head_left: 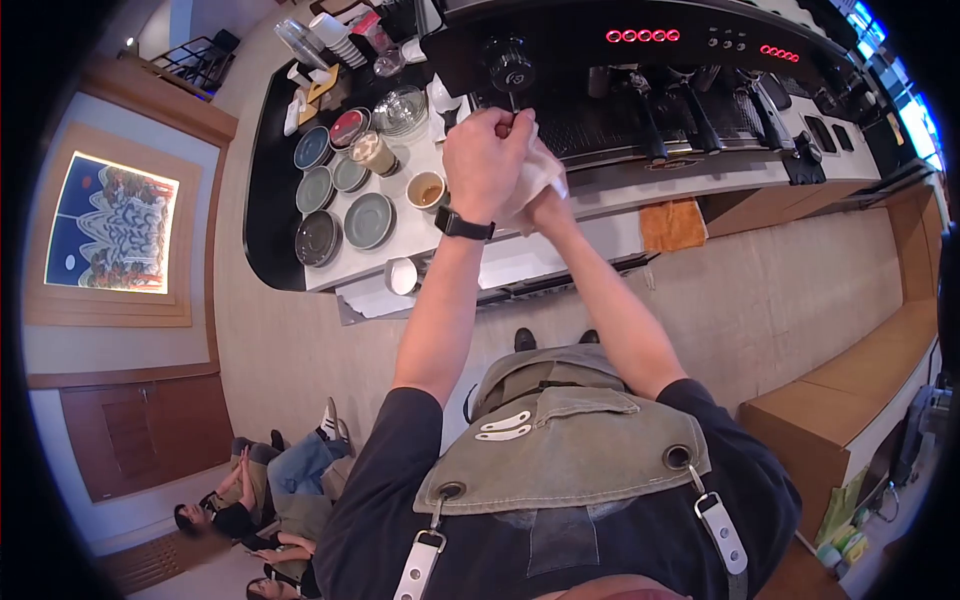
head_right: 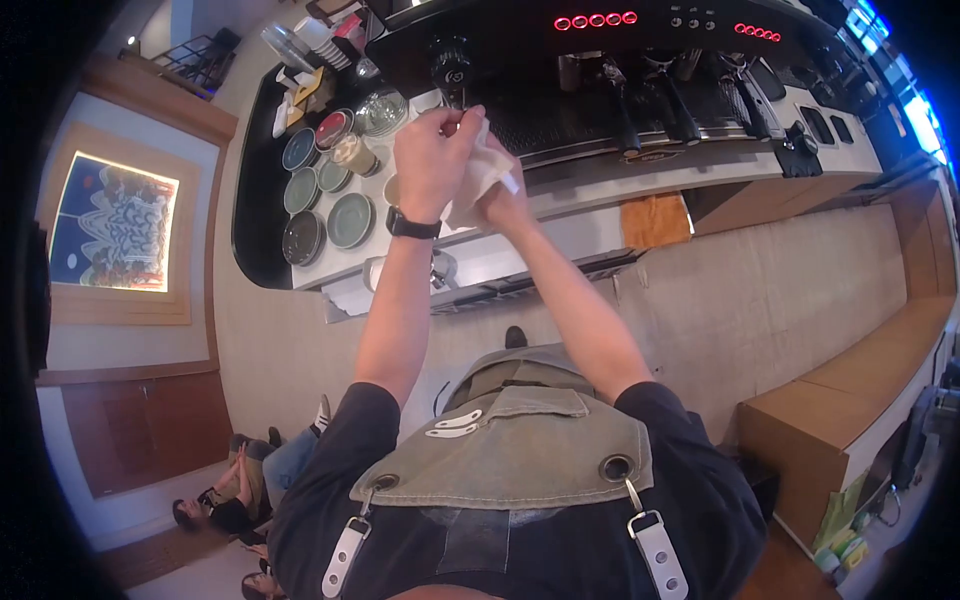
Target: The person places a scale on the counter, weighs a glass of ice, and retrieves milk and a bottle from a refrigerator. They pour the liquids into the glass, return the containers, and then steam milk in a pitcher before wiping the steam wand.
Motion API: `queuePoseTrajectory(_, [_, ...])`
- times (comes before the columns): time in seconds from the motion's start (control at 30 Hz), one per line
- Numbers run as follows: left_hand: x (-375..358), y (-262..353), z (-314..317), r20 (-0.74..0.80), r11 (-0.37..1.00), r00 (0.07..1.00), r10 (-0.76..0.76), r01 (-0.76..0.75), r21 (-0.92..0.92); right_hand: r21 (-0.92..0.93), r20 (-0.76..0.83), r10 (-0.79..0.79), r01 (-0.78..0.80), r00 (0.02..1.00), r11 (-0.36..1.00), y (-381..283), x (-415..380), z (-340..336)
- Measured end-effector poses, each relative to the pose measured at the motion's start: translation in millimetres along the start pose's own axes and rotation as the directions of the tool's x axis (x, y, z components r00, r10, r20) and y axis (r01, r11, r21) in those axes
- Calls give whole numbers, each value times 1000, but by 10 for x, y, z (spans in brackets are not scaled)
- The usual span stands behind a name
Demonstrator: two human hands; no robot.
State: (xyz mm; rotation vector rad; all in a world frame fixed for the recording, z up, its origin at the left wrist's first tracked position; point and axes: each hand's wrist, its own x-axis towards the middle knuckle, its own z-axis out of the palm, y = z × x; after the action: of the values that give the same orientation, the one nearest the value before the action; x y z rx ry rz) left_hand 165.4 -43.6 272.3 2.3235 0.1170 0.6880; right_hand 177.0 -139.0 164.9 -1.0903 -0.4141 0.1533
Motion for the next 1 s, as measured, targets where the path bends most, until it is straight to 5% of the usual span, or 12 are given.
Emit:
queuePoseTrajectory(0.07, [-30, -23, -24, 42, 999, 999, -28, 29, -32, -275, 35, 61, -49, 998, 960, 242, -141, -280])
queuePoseTrajectory(0.13, [57, -11, -37, 52, 996, 998, -37, 41, -78, -635, -52, -55, 9, 997, 772, 451, -213, -315])
queuePoseTrajectory(0.27, [-35, -17, -58, 66, 988, 997, -48, 57, -141, -472, 0, -153, 135, 988, 871, 477, -304, -424])
queuePoseTrajectory(0.37, [-43, -13, -31, 46, 983, 998, -46, 53, -178, -346, -11, 99, -96, 995, 933, 153, -84, -337])
queuePoseTrajectory(0.53, [0, -42, -66, 88, 973, 994, -70, 88, -213, -727, 186, -284, 326, 941, 604, 521, -369, -472])
queuePoseTrajectory(0.6, [-8, -48, -65, 75, 971, 996, -52, 68, -230, -451, 121, -205, 238, 971, 860, 586, -194, -478])
queuePoseTrajectory(0.7, [-29, -74, -21, 72, 961, 995, -71, 87, -261, -453, 91, -57, 92, 994, 887, 177, -53, -377])
queuePoseTrajectory(0.73, [-27, -75, -27, 86, 955, 992, -94, 114, -273, -264, 41, 31, -19, 999, 964, 178, -61, -334])
queuePoseTrajectory(0.8, [-20, -58, -43, 107, 952, 987, -120, 145, -271, -371, -73, -75, 43, 995, 928, 654, -280, -467])
queuePoseTrajectory(0.87, [-8, -40, -71, 129, 960, 984, -124, 152, -236, -764, 69, -142, 143, 988, 629, 637, -380, -572])
queuePoseTrajectory(0.93, [-49, -65, -47, 89, 966, 992, -94, 112, -233, -784, 61, 19, 36, 998, 619, 396, -325, -526])
queuePoseTrajectory(1.0, [-27, -57, -32, 69, 965, 994, -80, 95, -243, -653, 78, -1, 51, 997, 756, 67, -65, -345])
